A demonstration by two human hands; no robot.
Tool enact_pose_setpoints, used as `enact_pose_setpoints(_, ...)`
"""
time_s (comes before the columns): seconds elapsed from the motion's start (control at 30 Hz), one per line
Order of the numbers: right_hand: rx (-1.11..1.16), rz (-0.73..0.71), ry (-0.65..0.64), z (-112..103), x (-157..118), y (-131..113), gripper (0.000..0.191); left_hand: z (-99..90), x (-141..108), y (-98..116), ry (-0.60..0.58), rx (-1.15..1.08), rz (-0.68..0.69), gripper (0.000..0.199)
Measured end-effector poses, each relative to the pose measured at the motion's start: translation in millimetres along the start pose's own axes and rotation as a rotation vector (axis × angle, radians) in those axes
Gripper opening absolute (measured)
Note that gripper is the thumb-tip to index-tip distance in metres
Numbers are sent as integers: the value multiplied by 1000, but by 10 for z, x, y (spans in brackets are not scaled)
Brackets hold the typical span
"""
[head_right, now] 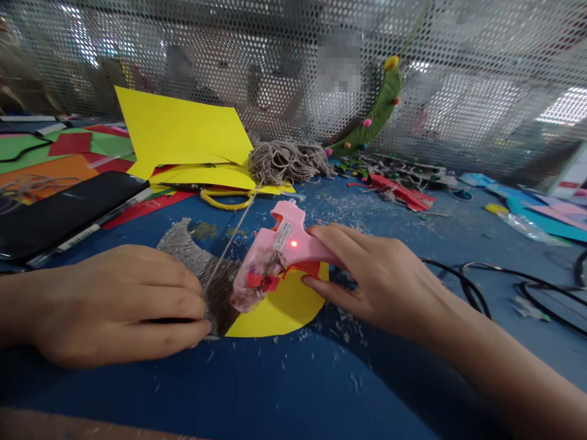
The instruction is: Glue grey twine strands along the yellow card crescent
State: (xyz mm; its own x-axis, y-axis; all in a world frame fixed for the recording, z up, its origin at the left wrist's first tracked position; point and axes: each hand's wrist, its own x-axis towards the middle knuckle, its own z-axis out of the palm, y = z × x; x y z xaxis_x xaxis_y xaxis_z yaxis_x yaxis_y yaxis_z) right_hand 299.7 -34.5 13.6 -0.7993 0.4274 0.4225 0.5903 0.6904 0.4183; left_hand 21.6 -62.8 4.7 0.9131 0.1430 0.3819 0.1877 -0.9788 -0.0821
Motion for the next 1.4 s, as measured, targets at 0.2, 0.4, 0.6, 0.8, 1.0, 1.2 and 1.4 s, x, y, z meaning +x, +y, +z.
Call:
enact_pose_setpoints(0.2,-5,4,-2,-15,5,-1,37,-15,17,-3,-39,-19,23,38)
enact_pose_setpoints(0.4,-38,14,6,2,-34,9,38,-36,43,-11,-46,-28,48,41)
enact_pose_setpoints(0.6,-52,5,-3,-5,-28,16,38,-21,22,-9,-41,-40,45,42)
enact_pose_setpoints(0.8,-61,15,3,-5,-27,28,36,3,8,-18,-18,-40,34,42)
enact_pose_setpoints(1.0,-99,12,13,6,-27,47,40,-4,20,-14,-27,-25,40,40)
enact_pose_setpoints(1.2,-81,23,7,-3,-3,55,40,-16,22,-12,-31,-29,42,41)
enact_pose_setpoints(1.4,-86,48,-15,-8,-10,68,38,-23,33,-10,-33,-9,38,41)
